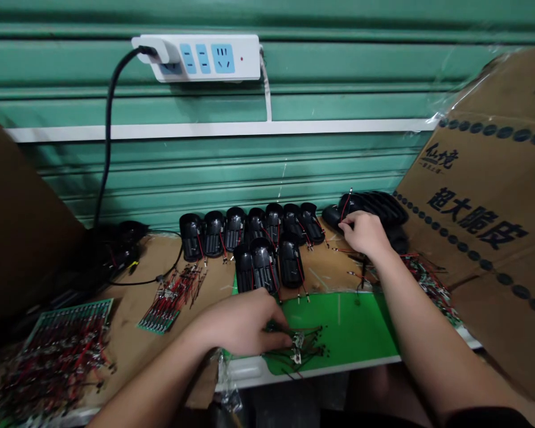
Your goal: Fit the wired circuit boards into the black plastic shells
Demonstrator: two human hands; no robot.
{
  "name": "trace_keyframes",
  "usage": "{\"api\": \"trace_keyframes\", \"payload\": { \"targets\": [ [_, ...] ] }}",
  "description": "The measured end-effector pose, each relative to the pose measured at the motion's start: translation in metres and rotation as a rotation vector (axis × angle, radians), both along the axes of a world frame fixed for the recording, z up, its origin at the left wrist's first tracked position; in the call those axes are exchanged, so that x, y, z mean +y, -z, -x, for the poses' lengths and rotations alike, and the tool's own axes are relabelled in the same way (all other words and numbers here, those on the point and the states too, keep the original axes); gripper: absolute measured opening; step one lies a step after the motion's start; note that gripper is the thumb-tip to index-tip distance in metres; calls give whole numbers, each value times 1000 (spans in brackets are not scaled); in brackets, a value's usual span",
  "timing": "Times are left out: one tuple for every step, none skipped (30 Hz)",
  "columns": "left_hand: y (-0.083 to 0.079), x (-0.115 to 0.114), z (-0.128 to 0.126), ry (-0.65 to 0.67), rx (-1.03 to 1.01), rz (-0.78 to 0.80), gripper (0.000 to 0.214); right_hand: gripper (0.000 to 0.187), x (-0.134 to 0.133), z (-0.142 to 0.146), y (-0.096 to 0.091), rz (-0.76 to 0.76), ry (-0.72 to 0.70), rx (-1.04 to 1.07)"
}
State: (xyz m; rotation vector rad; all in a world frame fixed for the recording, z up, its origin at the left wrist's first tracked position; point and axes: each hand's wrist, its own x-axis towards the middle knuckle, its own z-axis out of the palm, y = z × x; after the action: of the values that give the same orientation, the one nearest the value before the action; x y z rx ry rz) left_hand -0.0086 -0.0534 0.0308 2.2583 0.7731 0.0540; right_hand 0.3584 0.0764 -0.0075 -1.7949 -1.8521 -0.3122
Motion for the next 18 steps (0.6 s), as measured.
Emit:
{"api": "trace_keyframes", "payload": {
  "targets": [
    [-3,0,0,-19,40,16,37,17,-1,1,-1,-47,-29,23],
    [-5,-1,-1,-34,77,29,36,16,-3,2,-3,-106,-63,48],
    [-8,-1,-1,-45,89,36,35,16,-6,4,-5,-176,-97,71],
    [-9,-1,-2,-59,69,37,35,16,-9,7,-8,-254,-128,90],
    [-10,-2,-3,-84,29,43,35,17,-13,12,-11,-341,-160,111],
    [-10,-2,-5,-130,-31,60,38,18,-18,19,-15,-429,-193,135],
    [-10,-2,-8,-202,-116,92,43,19,-24,27,-20,-513,-230,162],
    [-9,-1,-11,-298,-226,140,47,17,-32,38,-24,-585,-273,203],
    [-7,1,-14,-408,-360,202,51,14,-40,50,-28,-624,-335,244],
    [-4,3,-18,-519,-513,264,56,10,-50,63,-30,-652,-402,284],
    [-2,6,-21,-607,-661,313,64,6,-59,77,-32,-666,-468,315],
    [1,10,-24,-671,-789,349,73,4,-70,91,-33,-673,-535,329],
    [4,13,-26,-717,-897,382,80,8,-79,104,-32,-655,-598,331],
    [6,16,-28,-740,-981,418,84,12,-89,116,-30,-623,-654,320],
    [9,19,-30,-754,-1045,449,83,16,-97,126,-28,-592,-716,309],
    [11,21,-31,-765,-1094,472,81,19,-104,135,-25,-556,-784,302],
    [13,23,-32,-784,-1137,480,79,23,-110,142,-22,-526,-842,297],
    [15,23,-33,-809,-1172,477,76,25,-114,146,-19,-495,-887,291]
  ]
}}
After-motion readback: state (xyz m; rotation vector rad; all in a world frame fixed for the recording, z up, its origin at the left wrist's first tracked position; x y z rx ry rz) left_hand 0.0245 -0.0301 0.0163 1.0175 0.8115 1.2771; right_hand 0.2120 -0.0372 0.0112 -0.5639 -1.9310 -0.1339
